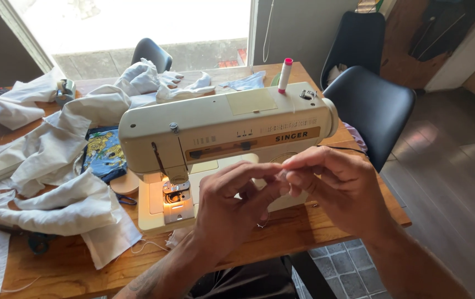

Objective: Threading a sewing machine and sewing pieces of white fabric

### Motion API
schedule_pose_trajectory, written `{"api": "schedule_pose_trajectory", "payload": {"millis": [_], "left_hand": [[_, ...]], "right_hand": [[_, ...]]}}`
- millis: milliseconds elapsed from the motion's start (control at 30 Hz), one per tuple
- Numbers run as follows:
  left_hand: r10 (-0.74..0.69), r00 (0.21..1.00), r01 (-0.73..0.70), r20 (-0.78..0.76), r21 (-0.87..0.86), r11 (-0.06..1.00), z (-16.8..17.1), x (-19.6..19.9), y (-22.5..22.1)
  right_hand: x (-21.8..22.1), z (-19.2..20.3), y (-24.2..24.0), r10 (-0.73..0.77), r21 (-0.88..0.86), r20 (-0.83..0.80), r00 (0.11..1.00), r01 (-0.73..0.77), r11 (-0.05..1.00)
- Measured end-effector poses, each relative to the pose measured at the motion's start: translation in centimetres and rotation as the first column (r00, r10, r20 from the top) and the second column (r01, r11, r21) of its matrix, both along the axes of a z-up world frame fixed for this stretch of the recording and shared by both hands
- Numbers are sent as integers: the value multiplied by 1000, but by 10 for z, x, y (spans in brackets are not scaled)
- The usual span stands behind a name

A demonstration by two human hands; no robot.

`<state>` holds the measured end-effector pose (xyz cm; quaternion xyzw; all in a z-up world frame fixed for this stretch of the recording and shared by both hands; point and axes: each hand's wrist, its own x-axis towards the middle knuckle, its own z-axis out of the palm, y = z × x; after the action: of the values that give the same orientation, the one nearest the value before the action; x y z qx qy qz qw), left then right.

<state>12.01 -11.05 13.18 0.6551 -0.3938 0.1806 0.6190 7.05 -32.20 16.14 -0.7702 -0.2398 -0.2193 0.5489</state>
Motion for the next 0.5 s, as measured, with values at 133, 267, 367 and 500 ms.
{"api": "schedule_pose_trajectory", "payload": {"millis": [133, 267, 367, 500], "left_hand": [[-13, 998, 11, -55, -35, 999, 3, 14, -22], [-56, 933, 60, -356, 0, 998, 12, 22, -44], [-46, 870, 83, -490, 54, 995, 20, 27, -53], [-62, 822, 128, -566, 78, 989, 20, 28, -59]], "right_hand": [[9, 14, -17, -46, -55, -15, 999, 45, 997], [27, 39, -36, -138, -131, -99, 985, 125, 984], [42, 71, -42, -346, -211, -196, 917, 305, 929], [84, 88, -63, -455, -276, -267, 850, 385, 881]]}}
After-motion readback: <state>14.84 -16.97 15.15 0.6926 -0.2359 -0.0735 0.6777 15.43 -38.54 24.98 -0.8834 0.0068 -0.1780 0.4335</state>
